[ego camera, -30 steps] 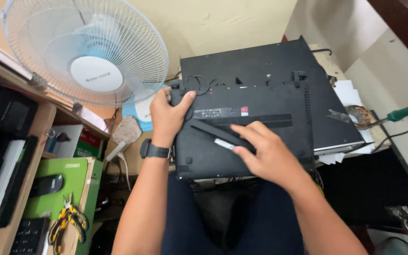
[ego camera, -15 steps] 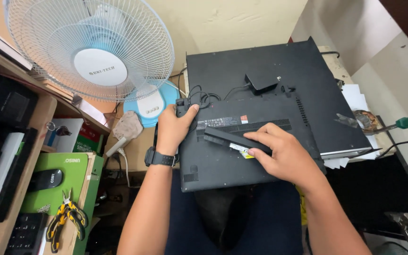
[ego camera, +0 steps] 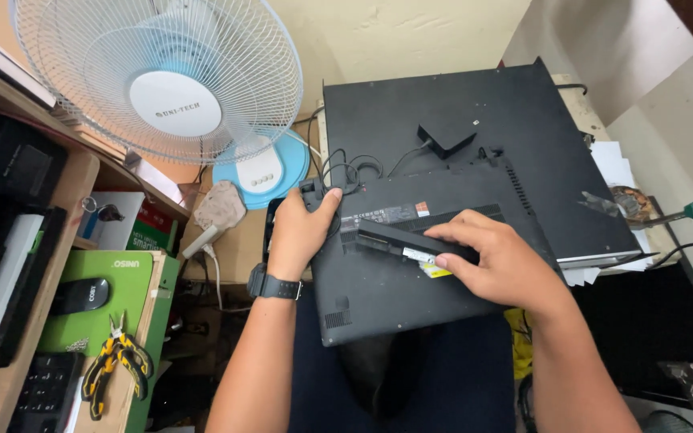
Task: The person is using a multimeter to test components and a screwdriver to open the casing of a laptop for repair.
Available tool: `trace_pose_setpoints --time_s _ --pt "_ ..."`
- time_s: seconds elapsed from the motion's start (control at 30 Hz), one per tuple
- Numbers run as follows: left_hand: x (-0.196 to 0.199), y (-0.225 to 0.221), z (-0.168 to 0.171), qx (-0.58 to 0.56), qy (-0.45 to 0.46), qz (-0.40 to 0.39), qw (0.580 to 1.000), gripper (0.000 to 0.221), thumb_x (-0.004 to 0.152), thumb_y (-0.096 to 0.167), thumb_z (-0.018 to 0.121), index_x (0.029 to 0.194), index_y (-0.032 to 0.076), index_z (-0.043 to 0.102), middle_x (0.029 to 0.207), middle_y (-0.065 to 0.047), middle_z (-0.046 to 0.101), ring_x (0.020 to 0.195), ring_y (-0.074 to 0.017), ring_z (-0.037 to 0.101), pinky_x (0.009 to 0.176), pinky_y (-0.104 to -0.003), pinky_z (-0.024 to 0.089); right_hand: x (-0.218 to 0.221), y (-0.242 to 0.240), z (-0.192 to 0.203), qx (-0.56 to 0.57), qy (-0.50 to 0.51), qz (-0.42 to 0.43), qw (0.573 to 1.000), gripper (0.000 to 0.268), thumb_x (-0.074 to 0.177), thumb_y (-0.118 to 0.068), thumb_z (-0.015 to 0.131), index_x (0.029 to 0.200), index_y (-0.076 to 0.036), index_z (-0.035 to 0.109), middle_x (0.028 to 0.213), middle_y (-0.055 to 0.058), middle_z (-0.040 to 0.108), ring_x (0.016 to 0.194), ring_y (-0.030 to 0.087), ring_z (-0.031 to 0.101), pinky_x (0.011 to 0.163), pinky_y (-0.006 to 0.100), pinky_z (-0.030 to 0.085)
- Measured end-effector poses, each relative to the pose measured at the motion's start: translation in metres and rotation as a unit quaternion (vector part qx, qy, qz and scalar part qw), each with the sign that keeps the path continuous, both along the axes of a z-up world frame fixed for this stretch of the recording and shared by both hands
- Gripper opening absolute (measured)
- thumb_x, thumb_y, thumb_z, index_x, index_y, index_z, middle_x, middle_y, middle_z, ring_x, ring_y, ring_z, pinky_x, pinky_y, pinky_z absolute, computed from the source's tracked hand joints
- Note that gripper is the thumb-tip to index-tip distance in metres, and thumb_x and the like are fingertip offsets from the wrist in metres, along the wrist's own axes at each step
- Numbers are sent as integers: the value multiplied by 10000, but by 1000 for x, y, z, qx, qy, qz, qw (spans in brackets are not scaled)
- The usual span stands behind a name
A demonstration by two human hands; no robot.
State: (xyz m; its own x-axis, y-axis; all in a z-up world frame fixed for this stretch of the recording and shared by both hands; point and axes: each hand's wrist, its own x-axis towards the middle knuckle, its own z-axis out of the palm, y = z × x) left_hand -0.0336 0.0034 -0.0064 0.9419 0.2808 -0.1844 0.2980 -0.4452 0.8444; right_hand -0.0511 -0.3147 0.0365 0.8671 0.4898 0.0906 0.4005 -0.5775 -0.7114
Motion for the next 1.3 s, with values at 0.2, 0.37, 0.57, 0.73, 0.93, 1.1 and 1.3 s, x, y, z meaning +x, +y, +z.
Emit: trace_pose_setpoints --time_s 0.2,0.37,0.57,0.73,0.93,1.1,1.3 --pt "-8 -4 7 -13 16 -4 1000 1009 1145 596 665 1678 -211 377 1591 -490 527 1507 -585 596 1081 -693 629 25 -3 -14 17 -58 -1 998 402 962 -120 846 1361 -69 846 1036 238 803 1053 470 815 952 583 643" --pt "-5 -6 2 -24 8 12 1000 991 1125 578 707 1671 -196 414 1582 -474 552 1495 -580 606 1052 -704 647 85 30 3 -24 38 -54 998 771 920 -423 915 1549 -19 723 1232 282 825 1217 501 791 1054 598 611" --pt "-5 -6 0 -36 -14 29 999 913 1102 529 756 1626 -174 504 1524 -462 622 1460 -583 638 1048 -714 647 193 93 -60 -122 -12 -118 985 699 781 -563 1000 1349 -205 809 1121 52 870 1129 328 841 938 472 667" --pt "1 -4 -10 -24 -22 45 998 876 1061 542 796 1559 -150 592 1458 -442 687 1423 -578 671 1055 -682 653 190 140 -37 -249 18 -59 967 703 878 -348 914 1526 -123 760 1334 215 840 1250 455 811 991 575 702" --pt "27 -1 -26 -40 -24 52 998 815 1043 536 827 1512 -109 660 1369 -386 749 1357 -542 727 1000 -649 681 203 143 -34 -288 -81 -48 953 524 971 -95 706 1490 -30 731 1192 316 834 1099 555 830 857 677 701" --pt "56 2 -32 -6 -43 42 998 789 960 597 879 1398 -49 771 1276 -323 817 1306 -525 758 1011 -645 665 227 126 -24 -264 -100 -103 954 505 1010 -143 768 1474 39 685 1234 385 803 1130 583 810 889 693 687" --pt "82 11 -49 35 -25 19 999 856 995 669 824 1483 -29 736 1331 -304 815 1353 -491 750 1066 -641 643 183 109 33 -149 -16 -110 982 712 983 -272 923 1553 82 684 1418 390 755 1370 577 719 1130 680 604"
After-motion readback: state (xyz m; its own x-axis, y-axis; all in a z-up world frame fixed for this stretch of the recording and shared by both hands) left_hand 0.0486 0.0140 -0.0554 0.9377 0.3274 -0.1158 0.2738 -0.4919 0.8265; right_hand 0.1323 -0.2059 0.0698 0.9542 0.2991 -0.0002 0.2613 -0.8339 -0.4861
